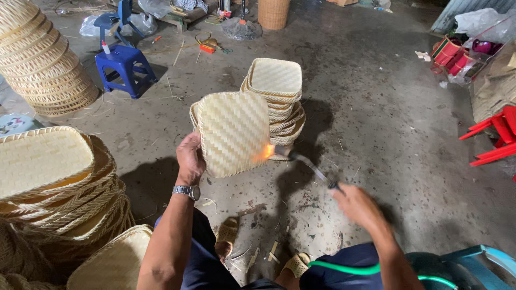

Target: The person uses a gas torch to singe the surface and edges of woven bamboo trays, handling them one by one from a stack and placing them into a new stack.

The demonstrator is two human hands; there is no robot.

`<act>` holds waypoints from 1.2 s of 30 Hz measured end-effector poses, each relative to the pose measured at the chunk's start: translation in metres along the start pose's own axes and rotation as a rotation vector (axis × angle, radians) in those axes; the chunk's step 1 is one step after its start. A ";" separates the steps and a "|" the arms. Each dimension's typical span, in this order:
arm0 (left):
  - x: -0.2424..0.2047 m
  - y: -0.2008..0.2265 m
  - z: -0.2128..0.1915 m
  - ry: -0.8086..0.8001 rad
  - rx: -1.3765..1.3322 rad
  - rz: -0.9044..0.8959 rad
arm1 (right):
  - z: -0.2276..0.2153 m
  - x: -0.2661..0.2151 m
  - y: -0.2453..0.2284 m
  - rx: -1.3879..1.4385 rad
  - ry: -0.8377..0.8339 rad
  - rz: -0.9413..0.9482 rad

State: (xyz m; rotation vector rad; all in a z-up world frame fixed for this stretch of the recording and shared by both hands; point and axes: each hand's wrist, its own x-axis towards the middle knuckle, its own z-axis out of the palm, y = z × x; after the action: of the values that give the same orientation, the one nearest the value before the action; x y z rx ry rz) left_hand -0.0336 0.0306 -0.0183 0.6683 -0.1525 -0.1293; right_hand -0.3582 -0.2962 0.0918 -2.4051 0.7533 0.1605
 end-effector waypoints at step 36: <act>-0.286 0.108 -0.213 -0.236 2.227 0.692 | 0.097 0.278 0.110 0.247 0.064 -0.228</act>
State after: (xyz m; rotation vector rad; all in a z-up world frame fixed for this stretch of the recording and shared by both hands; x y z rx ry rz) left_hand -0.2678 0.2921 -0.1440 2.7494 -0.7755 0.7924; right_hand -0.1823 -0.4448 -0.1218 -2.2454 0.4895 -0.0970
